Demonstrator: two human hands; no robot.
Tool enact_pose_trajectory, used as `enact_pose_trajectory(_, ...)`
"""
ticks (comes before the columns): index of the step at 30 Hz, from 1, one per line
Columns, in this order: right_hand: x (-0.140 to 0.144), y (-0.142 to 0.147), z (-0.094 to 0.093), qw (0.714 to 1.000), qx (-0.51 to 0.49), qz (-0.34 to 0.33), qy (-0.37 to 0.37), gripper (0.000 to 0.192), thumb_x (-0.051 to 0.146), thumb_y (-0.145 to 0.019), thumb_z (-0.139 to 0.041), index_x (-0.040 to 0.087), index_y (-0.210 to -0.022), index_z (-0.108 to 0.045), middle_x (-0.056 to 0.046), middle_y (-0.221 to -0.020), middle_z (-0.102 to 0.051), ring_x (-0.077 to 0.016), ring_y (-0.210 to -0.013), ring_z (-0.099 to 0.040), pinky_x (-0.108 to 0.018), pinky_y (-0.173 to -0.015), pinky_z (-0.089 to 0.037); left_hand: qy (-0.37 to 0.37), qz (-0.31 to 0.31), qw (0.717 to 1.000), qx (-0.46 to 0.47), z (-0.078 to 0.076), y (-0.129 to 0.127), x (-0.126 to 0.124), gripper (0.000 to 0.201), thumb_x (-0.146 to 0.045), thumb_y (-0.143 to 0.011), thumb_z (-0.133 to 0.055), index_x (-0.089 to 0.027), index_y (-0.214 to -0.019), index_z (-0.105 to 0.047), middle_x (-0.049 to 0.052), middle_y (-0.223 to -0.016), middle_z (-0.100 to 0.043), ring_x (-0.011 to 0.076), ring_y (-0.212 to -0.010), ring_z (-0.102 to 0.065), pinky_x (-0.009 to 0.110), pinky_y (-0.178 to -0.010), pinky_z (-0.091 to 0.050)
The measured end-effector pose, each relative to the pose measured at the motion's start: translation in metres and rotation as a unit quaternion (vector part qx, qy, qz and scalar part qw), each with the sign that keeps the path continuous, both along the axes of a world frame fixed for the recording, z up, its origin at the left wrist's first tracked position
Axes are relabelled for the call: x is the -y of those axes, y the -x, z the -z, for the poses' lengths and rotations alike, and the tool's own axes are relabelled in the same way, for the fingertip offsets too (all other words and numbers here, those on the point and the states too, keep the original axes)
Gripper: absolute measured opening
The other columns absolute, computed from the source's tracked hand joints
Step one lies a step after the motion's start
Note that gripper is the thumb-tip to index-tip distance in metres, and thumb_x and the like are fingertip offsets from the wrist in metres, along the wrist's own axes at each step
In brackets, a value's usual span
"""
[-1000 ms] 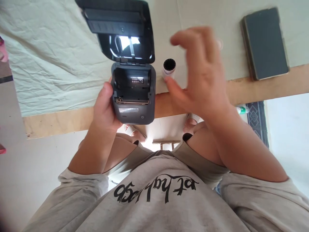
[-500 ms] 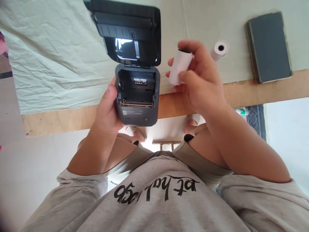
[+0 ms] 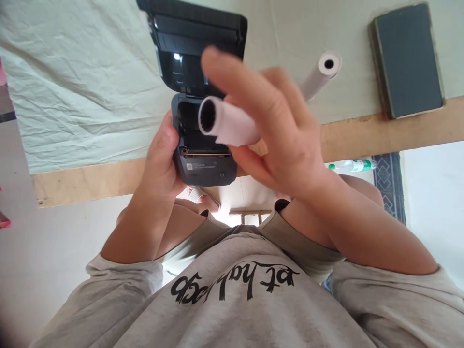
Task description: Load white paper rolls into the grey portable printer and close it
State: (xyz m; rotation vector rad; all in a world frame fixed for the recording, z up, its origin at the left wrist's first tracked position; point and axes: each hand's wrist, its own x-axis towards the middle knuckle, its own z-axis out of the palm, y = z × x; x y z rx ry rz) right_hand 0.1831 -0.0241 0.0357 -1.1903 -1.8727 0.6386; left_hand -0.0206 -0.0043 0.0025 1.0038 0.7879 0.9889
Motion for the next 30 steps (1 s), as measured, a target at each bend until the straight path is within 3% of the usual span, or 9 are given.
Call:
enact_pose_trajectory(3, -0.001, 0.009, -0.002, 0.994, 0.06, -0.019, -0.093, 0.038, 0.019, -0.084, -0.056, 0.033, -0.12, -0.054, -0.002, -0.117, -0.064, -0.0233, -0.108, -0.061, -0.043, -0.094, -0.052, -0.018, -0.002, 1.0, 0.002, 0.003, 0.001, 0.0, 0.04, -0.052, -0.086, -0.057, -0.03, -0.119, -0.057, 0.001, -0.117, -0.064, 0.0226, -0.113, -0.061, 0.033, -0.089, -0.053)
enact_pose_trajectory(8, -0.005, 0.018, 0.006, 0.985, 0.08, 0.014, -0.155, 0.028, 0.008, -0.081, -0.053, 0.028, -0.101, -0.054, 0.0, -0.113, -0.067, -0.0195, -0.101, -0.064, -0.038, -0.085, -0.053, -0.007, 0.014, 1.0, -0.021, 0.001, 0.003, 0.004, 0.049, -0.044, -0.082, -0.065, -0.03, -0.127, -0.05, 0.003, -0.123, -0.062, 0.0245, -0.124, -0.056, 0.033, -0.094, -0.053)
enact_pose_trajectory(16, -0.012, 0.026, 0.01, 0.983, 0.083, 0.021, -0.163, 0.014, 0.01, -0.082, -0.058, 0.024, -0.079, -0.057, -0.001, -0.098, -0.071, -0.0208, -0.098, -0.067, -0.038, -0.078, -0.054, -0.025, 0.025, 0.999, -0.02, 0.002, 0.004, 0.004, 0.051, -0.051, -0.082, -0.062, -0.03, -0.127, -0.052, 0.004, -0.127, -0.06, 0.0284, -0.129, -0.054, 0.04, -0.105, -0.048)
enact_pose_trajectory(22, 0.0, 0.023, 0.01, 0.975, 0.101, -0.02, -0.198, 0.013, 0.014, -0.079, -0.063, 0.025, -0.08, -0.055, 0.003, -0.089, -0.07, -0.0165, -0.079, -0.062, -0.035, -0.07, -0.048, -0.053, 0.017, 0.998, -0.008, 0.012, 0.005, 0.003, 0.055, -0.061, -0.081, -0.058, -0.029, -0.125, -0.054, 0.006, -0.117, -0.063, 0.0291, -0.121, -0.058, 0.04, -0.097, -0.052)
enact_pose_trajectory(25, 0.006, 0.023, 0.011, 0.97, 0.125, -0.035, -0.205, 0.012, 0.02, -0.081, -0.064, 0.025, -0.079, -0.053, 0.005, -0.086, -0.07, -0.016, -0.078, -0.062, -0.036, -0.067, -0.045, -0.099, 0.034, 0.994, 0.013, 0.017, 0.008, 0.002, 0.059, -0.054, -0.076, -0.067, -0.032, -0.129, -0.053, 0.004, -0.111, -0.064, 0.0262, -0.11, -0.062, 0.038, -0.093, -0.055)
enact_pose_trajectory(28, 0.006, 0.02, 0.011, 0.97, 0.139, -0.06, -0.191, 0.011, 0.03, -0.083, -0.065, 0.026, -0.083, -0.055, 0.003, -0.089, -0.07, -0.0181, -0.087, -0.064, -0.037, -0.071, -0.046, -0.062, 0.042, 0.997, -0.032, 0.015, 0.01, 0.002, 0.071, -0.035, -0.07, -0.076, -0.035, -0.135, -0.046, 0.003, -0.124, -0.061, 0.026, -0.113, -0.062, 0.036, -0.092, -0.056)
enact_pose_trajectory(30, 0.002, 0.016, 0.011, 0.975, 0.074, -0.051, -0.202, 0.013, 0.033, -0.081, -0.065, 0.026, -0.083, -0.055, 0.001, -0.085, -0.067, -0.0176, -0.082, -0.063, -0.037, -0.071, -0.047, -0.045, 0.037, 0.997, -0.058, 0.011, 0.011, 0.003, 0.078, -0.033, -0.069, -0.077, -0.033, -0.138, -0.042, 0.005, -0.133, -0.057, 0.028, -0.116, -0.061, 0.037, -0.091, -0.056)
